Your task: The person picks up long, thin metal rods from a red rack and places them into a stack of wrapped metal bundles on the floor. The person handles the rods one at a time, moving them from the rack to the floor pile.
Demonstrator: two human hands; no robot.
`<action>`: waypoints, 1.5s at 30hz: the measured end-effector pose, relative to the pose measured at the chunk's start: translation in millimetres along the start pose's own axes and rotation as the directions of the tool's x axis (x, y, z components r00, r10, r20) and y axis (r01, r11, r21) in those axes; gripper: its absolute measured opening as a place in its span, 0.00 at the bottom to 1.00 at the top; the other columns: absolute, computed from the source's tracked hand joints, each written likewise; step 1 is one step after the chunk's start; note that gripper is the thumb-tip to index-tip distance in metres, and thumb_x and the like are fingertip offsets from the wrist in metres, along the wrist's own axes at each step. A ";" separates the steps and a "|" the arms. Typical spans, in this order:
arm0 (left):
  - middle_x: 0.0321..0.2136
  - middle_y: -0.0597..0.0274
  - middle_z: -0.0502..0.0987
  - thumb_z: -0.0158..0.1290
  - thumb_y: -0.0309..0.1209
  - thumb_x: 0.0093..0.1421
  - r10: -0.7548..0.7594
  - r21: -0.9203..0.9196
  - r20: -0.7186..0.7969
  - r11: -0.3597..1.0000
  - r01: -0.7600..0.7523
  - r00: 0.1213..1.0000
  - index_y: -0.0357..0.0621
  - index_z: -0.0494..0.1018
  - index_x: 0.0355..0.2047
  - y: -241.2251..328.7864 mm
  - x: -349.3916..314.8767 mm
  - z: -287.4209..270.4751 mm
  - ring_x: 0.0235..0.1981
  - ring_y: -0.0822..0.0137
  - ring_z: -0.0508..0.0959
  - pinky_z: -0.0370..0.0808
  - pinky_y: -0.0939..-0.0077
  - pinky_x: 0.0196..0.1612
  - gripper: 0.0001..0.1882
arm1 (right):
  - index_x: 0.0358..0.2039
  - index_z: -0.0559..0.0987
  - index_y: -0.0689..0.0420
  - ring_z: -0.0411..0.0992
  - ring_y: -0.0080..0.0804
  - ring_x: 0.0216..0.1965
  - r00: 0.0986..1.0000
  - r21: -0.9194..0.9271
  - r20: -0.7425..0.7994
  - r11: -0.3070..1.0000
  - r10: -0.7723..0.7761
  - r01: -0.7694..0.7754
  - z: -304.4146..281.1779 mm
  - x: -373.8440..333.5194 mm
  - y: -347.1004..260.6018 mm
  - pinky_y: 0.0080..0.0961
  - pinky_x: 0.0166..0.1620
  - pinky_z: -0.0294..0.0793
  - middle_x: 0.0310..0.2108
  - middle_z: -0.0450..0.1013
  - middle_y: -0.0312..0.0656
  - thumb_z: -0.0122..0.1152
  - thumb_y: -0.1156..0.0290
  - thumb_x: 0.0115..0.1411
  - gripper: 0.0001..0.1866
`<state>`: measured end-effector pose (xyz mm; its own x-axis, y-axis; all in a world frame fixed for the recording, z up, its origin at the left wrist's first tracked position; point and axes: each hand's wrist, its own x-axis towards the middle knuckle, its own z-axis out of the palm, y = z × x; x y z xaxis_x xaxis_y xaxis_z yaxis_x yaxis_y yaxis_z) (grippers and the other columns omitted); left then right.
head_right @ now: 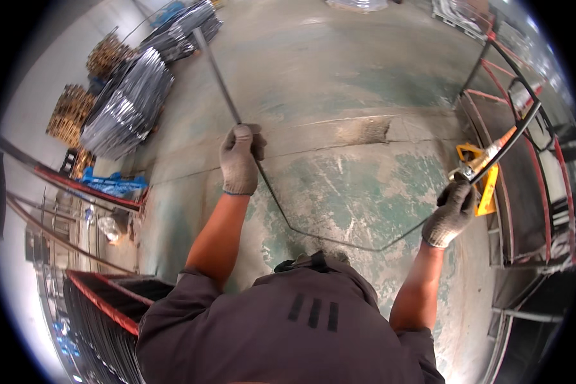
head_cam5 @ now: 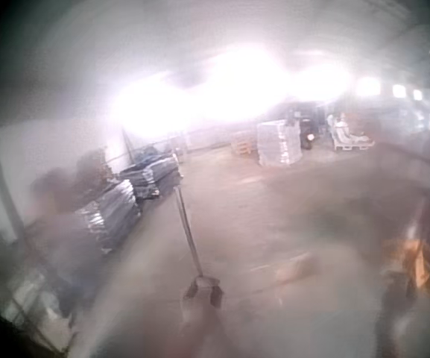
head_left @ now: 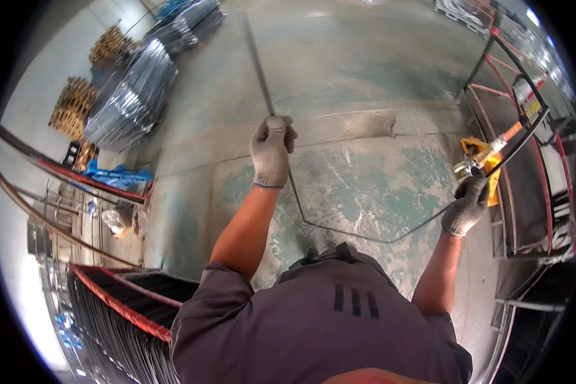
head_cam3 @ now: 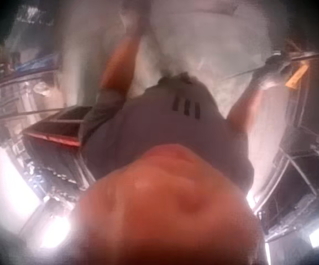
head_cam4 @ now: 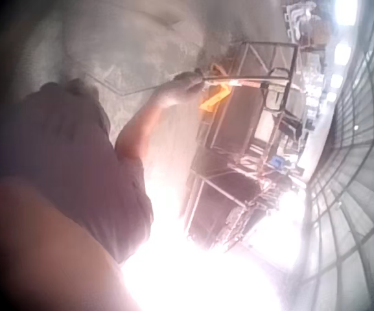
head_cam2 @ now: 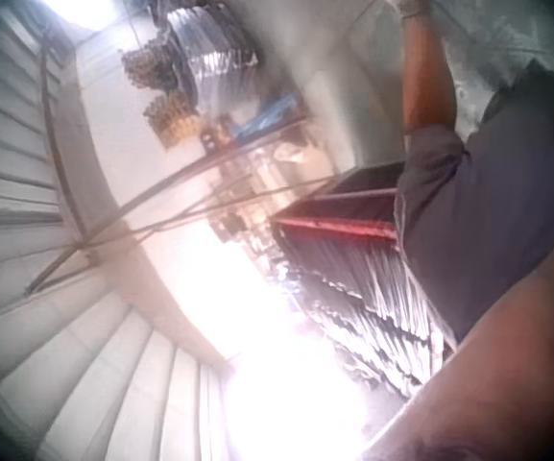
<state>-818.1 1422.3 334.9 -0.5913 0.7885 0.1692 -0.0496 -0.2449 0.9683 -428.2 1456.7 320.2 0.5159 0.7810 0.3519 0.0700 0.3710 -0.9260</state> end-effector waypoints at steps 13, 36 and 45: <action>0.20 0.58 0.73 0.51 0.42 0.73 -0.394 -0.077 -0.032 0.917 0.391 0.919 0.35 0.77 0.33 -42.8 44.9 -40.2 0.15 0.64 0.69 0.62 0.67 0.19 0.21 | 0.35 0.80 0.57 0.60 0.14 0.26 0.978 0.113 -0.168 0.988 0.122 -0.103 6.8 -17.9 5.8 0.15 0.30 0.58 0.28 0.70 0.28 0.53 0.53 0.77 0.21; 0.29 0.63 0.78 0.58 0.38 0.71 -0.217 0.079 0.101 0.975 0.210 0.971 0.35 0.78 0.44 7.7 -12.3 -55.7 0.29 0.71 0.77 0.76 0.74 0.36 0.15 | 0.49 0.84 0.61 0.56 0.16 0.24 0.981 0.025 0.171 0.996 -0.089 0.086 35.4 155.1 -18.0 0.20 0.27 0.55 0.24 0.61 0.26 0.54 0.64 0.75 0.15; 0.29 0.64 0.79 0.61 0.33 0.66 -0.088 0.544 -0.424 0.771 0.331 0.901 0.37 0.80 0.40 11.8 -176.2 -152.2 0.34 0.74 0.74 0.75 0.73 0.44 0.10 | 0.45 0.79 0.60 0.48 0.23 0.21 0.690 0.370 0.684 0.700 0.239 -0.610 145.0 359.0 82.9 0.26 0.26 0.48 0.22 0.49 0.28 0.57 0.69 0.71 0.09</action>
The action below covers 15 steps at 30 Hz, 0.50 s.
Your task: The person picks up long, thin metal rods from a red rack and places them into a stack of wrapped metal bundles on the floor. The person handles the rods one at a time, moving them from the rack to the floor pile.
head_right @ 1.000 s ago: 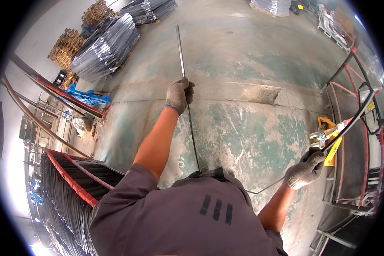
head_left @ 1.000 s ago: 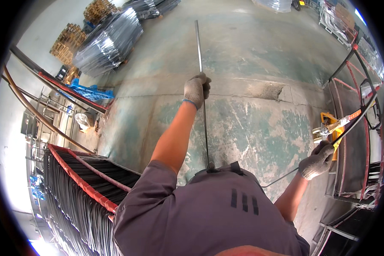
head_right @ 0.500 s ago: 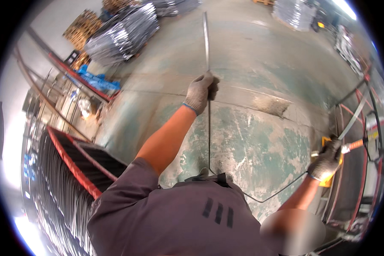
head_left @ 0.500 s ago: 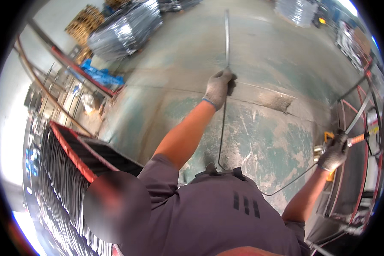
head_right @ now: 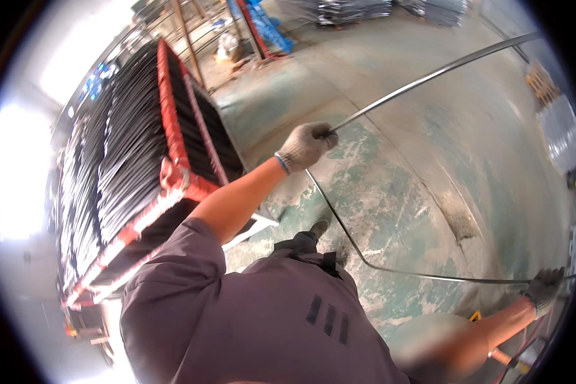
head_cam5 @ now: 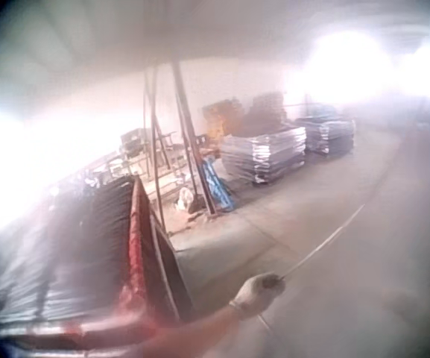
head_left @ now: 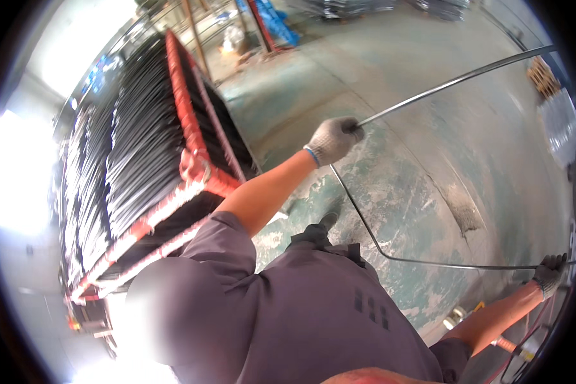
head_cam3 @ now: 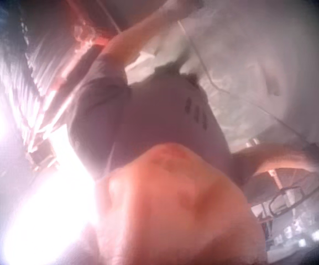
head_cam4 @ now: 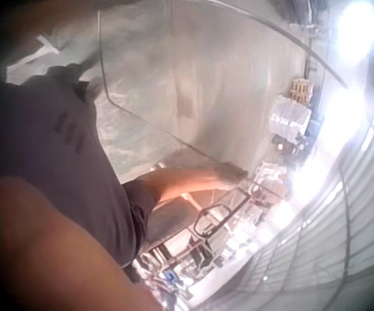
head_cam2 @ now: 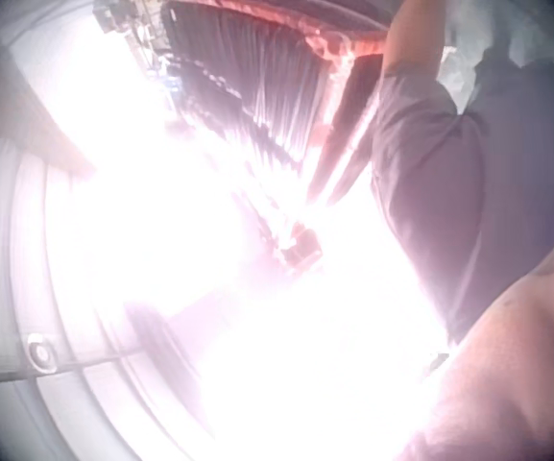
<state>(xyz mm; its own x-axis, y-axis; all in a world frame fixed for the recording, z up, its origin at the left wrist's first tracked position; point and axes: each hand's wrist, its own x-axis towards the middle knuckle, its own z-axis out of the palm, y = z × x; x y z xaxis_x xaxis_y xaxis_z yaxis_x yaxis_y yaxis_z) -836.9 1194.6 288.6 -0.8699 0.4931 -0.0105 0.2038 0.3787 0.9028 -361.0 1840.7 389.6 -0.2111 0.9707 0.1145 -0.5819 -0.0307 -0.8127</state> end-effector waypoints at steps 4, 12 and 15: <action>0.28 0.66 0.80 0.61 0.28 0.66 0.131 0.033 -0.362 0.991 -0.127 0.923 0.36 0.80 0.39 -22.6 -56.9 -65.0 0.32 0.76 0.73 0.74 0.76 0.38 0.07 | 0.41 0.78 0.59 0.46 0.23 0.20 0.961 0.187 0.190 0.954 0.201 -0.236 52.0 65.0 62.2 0.28 0.26 0.47 0.21 0.48 0.29 0.56 0.64 0.72 0.11; 0.33 0.61 0.80 0.56 0.26 0.69 -0.169 -0.619 -0.536 0.745 -0.248 0.827 0.36 0.76 0.48 17.7 -174.5 -168.1 0.33 0.67 0.80 0.77 0.74 0.38 0.10 | 0.33 0.73 0.53 0.49 0.24 0.20 0.821 0.332 0.395 0.769 0.412 -0.546 225.1 46.0 221.2 0.28 0.25 0.49 0.20 0.50 0.28 0.52 0.62 0.74 0.12; 0.29 0.60 0.80 0.58 0.26 0.68 -0.126 -0.665 -0.544 0.668 -0.335 0.830 0.38 0.77 0.45 18.4 -197.8 -177.4 0.28 0.67 0.80 0.77 0.74 0.33 0.07 | 0.26 0.66 0.49 0.47 0.23 0.18 0.666 0.316 0.515 0.602 0.540 -0.733 314.4 -8.8 278.9 0.26 0.24 0.49 0.18 0.48 0.27 0.52 0.59 0.74 0.18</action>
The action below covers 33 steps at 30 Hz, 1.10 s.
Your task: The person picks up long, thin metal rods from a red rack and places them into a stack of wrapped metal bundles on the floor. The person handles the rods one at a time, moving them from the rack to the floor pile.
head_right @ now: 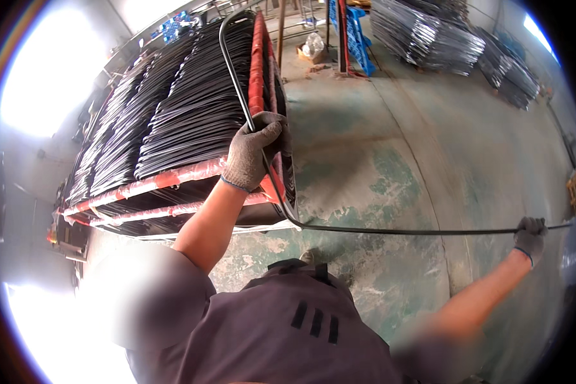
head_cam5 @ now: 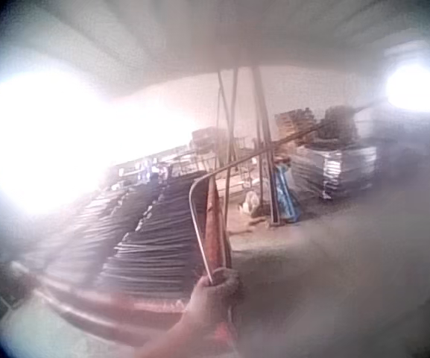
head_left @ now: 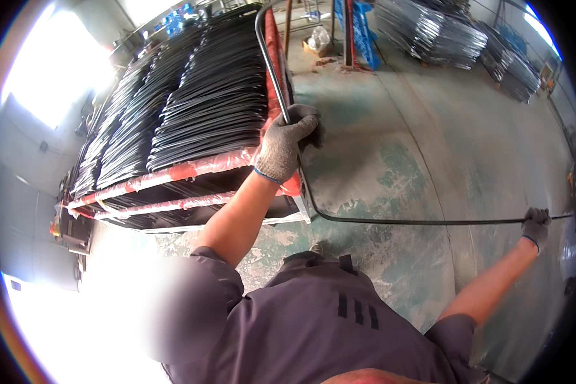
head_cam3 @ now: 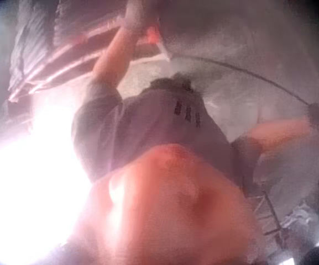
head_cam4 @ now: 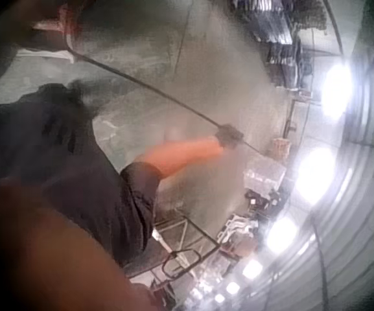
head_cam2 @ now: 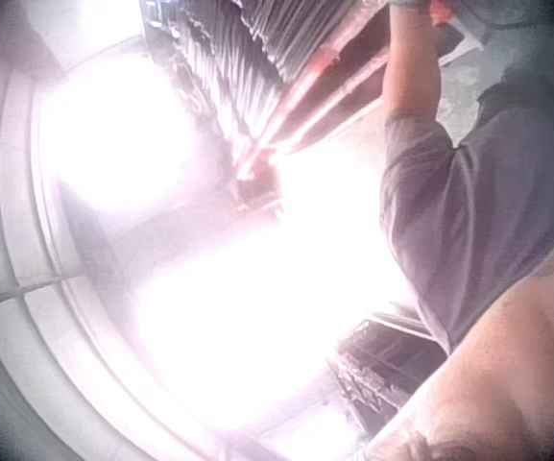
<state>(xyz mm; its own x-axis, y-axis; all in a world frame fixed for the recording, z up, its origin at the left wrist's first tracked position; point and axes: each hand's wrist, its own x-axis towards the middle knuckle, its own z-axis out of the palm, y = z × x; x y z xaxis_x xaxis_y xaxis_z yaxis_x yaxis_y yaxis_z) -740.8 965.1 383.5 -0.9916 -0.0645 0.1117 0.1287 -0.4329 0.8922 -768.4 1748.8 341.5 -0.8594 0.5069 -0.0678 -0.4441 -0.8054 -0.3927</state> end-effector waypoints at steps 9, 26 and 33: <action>0.29 0.59 0.80 0.54 0.23 0.67 0.401 0.384 -0.269 0.878 -0.285 0.876 0.38 0.79 0.42 106.9 -22.1 -100.7 0.23 0.72 0.76 0.72 0.78 0.28 0.06 | 0.40 0.81 0.59 0.75 0.29 0.33 0.983 -0.518 0.180 0.854 0.043 0.057 113.7 34.8 232.7 0.25 0.38 0.74 0.31 0.77 0.37 0.61 0.67 0.72 0.08; 0.42 0.57 0.83 0.52 0.28 0.74 0.766 0.786 -0.387 0.565 -0.250 0.514 0.33 0.78 0.43 209.0 -116.4 -168.7 0.38 0.66 0.82 0.81 0.73 0.44 0.09 | 0.42 0.78 0.65 0.80 0.48 0.45 0.739 -0.351 0.219 0.758 0.637 -0.549 200.3 -37.4 556.9 0.49 0.55 0.83 0.40 0.80 0.51 0.54 0.70 0.74 0.10; 0.44 0.51 0.82 0.50 0.35 0.75 0.520 0.007 -0.479 0.807 -0.590 0.707 0.38 0.78 0.49 106.4 -116.4 -159.8 0.47 0.54 0.81 0.77 0.57 0.56 0.14 | 0.44 0.79 0.62 0.81 0.47 0.45 0.608 -0.270 0.224 0.648 0.762 -0.712 196.4 -125.6 583.4 0.48 0.54 0.84 0.41 0.80 0.49 0.52 0.67 0.76 0.11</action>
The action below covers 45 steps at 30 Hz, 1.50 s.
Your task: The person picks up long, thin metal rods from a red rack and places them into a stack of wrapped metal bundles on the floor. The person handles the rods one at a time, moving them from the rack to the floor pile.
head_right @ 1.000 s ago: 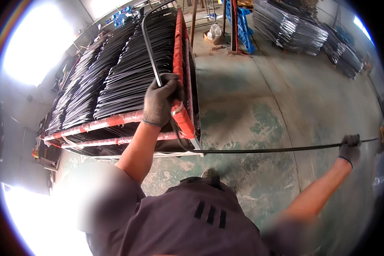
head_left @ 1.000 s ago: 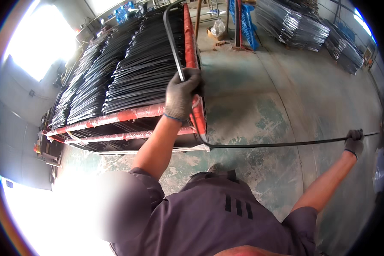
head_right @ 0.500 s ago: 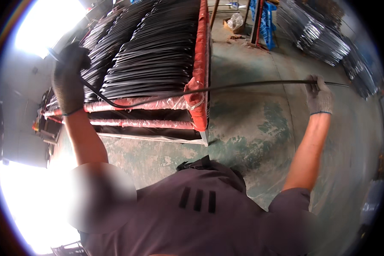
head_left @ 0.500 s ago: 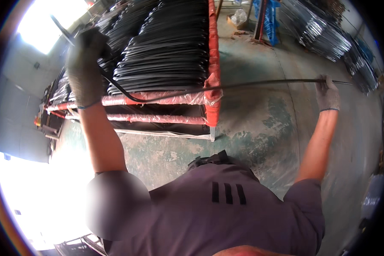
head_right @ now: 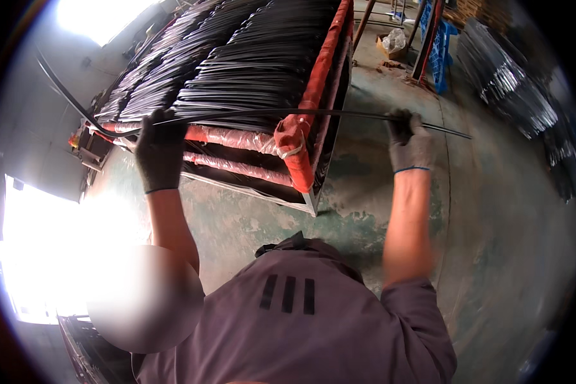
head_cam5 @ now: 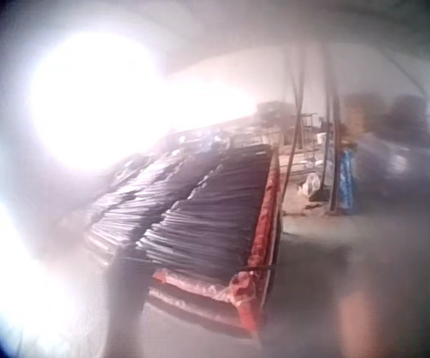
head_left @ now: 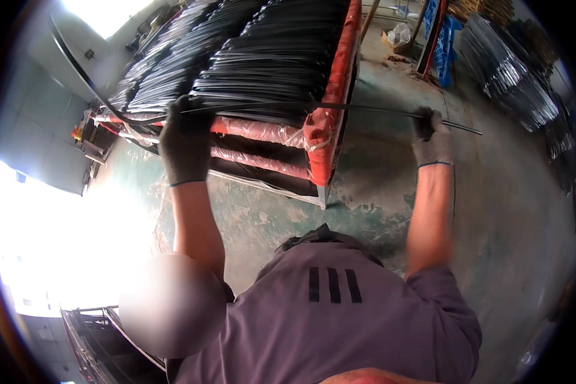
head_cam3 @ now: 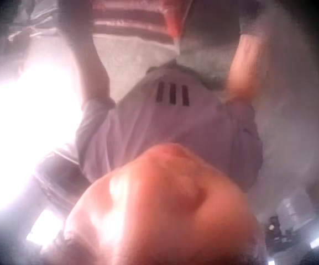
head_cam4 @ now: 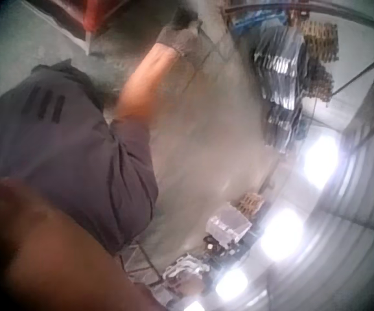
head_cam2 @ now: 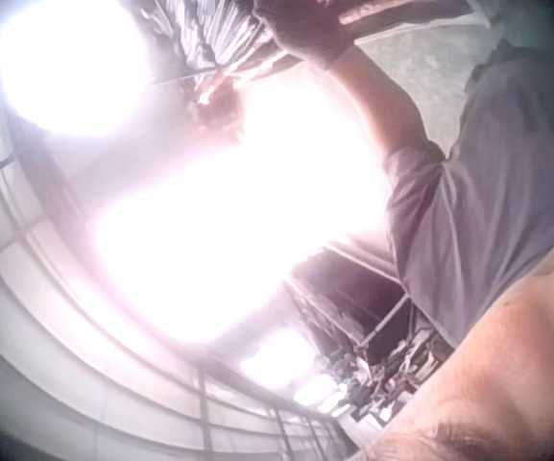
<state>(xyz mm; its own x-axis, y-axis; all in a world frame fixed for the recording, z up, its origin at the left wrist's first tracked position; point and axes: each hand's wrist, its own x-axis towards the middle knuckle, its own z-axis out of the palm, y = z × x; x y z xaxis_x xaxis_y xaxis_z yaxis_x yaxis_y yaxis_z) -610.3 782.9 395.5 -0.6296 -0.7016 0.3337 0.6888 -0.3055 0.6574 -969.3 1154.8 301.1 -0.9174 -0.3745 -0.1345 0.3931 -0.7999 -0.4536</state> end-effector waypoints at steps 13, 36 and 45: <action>0.27 0.64 0.72 0.47 0.36 0.77 0.187 0.288 0.090 0.936 -0.205 0.978 0.40 0.73 0.50 -28.5 -58.8 139.0 0.25 0.70 0.72 0.74 0.71 0.29 0.12 | 0.44 0.77 0.65 0.79 0.34 0.40 0.815 -0.659 0.085 0.646 0.573 -0.386 4.7 -145.6 42.1 0.36 0.51 0.83 0.41 0.79 0.46 0.58 0.66 0.73 0.12; 0.26 0.70 0.75 0.56 0.35 0.74 0.335 0.869 0.150 0.404 -0.285 0.930 0.37 0.79 0.48 119.4 -55.9 103.8 0.25 0.82 0.72 0.68 0.86 0.25 0.13 | 0.49 0.78 0.62 0.57 0.16 0.21 0.833 -0.509 0.486 0.690 -0.263 0.515 91.4 -118.4 10.2 0.20 0.26 0.56 0.21 0.60 0.28 0.54 0.56 0.76 0.20; 0.42 0.57 0.82 0.56 0.28 0.67 0.280 0.449 0.811 -0.861 -0.240 0.513 0.39 0.81 0.46 267.1 30.4 55.9 0.47 0.60 0.82 0.76 0.71 0.49 0.10 | 0.49 0.76 0.63 0.53 0.17 0.20 0.596 -0.177 0.787 0.865 -0.161 0.469 189.9 -191.6 22.1 0.21 0.24 0.55 0.21 0.57 0.28 0.52 0.54 0.76 0.21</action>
<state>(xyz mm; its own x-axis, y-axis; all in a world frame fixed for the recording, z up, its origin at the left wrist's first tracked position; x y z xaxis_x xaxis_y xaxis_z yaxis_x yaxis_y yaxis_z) -465.5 715.9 618.9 -0.4218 0.0769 0.9034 -0.6030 0.7203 -0.3428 -773.0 1119.8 484.2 -0.5610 -0.4630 0.6863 -0.1010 -0.7845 -0.6118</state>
